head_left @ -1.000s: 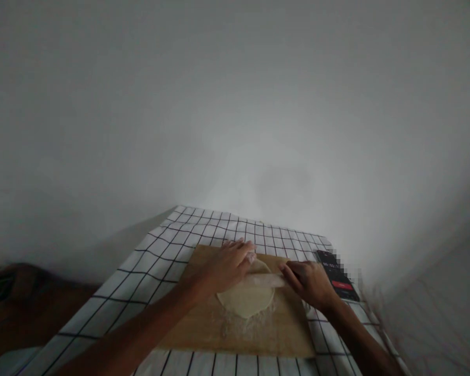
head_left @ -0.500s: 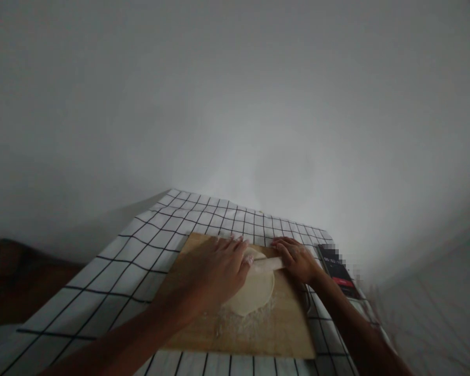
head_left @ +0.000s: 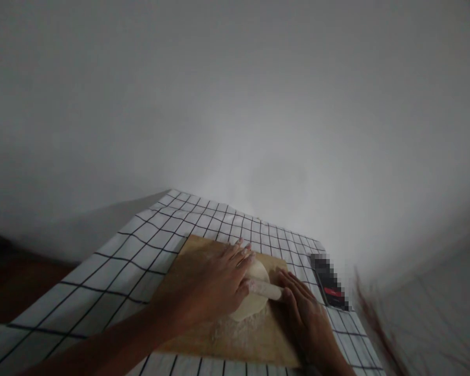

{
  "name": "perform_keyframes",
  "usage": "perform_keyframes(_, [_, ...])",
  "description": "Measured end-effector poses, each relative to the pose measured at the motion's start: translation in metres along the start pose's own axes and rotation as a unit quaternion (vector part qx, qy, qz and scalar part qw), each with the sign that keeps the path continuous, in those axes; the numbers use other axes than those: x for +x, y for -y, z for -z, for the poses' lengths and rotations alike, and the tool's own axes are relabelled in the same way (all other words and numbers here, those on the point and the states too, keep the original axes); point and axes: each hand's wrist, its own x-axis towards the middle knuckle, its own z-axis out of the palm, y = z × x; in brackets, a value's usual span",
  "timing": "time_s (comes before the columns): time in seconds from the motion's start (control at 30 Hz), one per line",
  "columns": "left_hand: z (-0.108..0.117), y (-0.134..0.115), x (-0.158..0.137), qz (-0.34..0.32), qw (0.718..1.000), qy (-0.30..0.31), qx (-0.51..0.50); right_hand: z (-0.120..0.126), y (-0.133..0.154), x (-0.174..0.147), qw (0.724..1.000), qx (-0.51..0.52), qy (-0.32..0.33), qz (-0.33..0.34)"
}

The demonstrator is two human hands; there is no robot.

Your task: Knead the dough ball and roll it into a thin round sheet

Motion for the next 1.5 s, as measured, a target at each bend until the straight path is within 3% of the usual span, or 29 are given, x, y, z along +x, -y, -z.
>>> perform_keyframes(0.13, [-0.006,0.004,0.001,-0.008,0.999,-0.028,-0.012,0.000,-0.005,0.005,1.000,-0.016,0.012,0.002])
perform_keyframes(0.37, [-0.028,0.014,0.012,0.111,0.990,-0.090,0.000,-0.015,-0.039,0.093,0.998,-0.022,0.033,0.057])
perform_keyframes(0.47, [-0.032,0.015,0.011,0.125,0.989,-0.079,-0.011,-0.017,-0.041,0.100,0.995,-0.015,0.049,0.082])
perform_keyframes(0.57, [-0.030,0.014,0.010,0.109,0.992,-0.062,-0.015,-0.011,-0.034,0.076,0.996,-0.015,0.038,0.079])
perform_keyframes(0.7, [-0.016,0.009,0.009,0.058,0.998,-0.029,-0.007,-0.006,-0.019,0.021,0.998,-0.025,-0.001,0.050])
perform_keyframes(0.87, [0.000,0.008,0.003,-0.010,1.000,0.019,-0.005,-0.031,-0.011,-0.046,0.992,-0.096,-0.065,0.057])
perform_keyframes(1.0, [0.002,0.013,-0.001,-0.051,0.998,0.029,-0.011,-0.039,-0.006,-0.062,0.986,-0.136,-0.083,0.051])
perform_keyframes(1.1, [0.003,0.012,-0.001,-0.049,0.999,0.017,-0.007,-0.024,0.001,-0.038,0.987,-0.143,-0.063,0.043])
perform_keyframes(1.23, [0.000,0.007,0.003,-0.011,1.000,0.014,-0.001,-0.003,-0.001,0.026,0.990,-0.118,-0.071,0.006])
perform_keyframes(1.33, [-0.011,0.010,0.006,0.024,1.000,0.005,0.002,-0.002,-0.012,0.072,0.991,-0.099,-0.083,-0.016])
perform_keyframes(1.5, [-0.025,0.022,0.010,0.094,0.995,-0.009,-0.006,-0.008,-0.035,0.118,0.995,-0.081,-0.043,0.033])
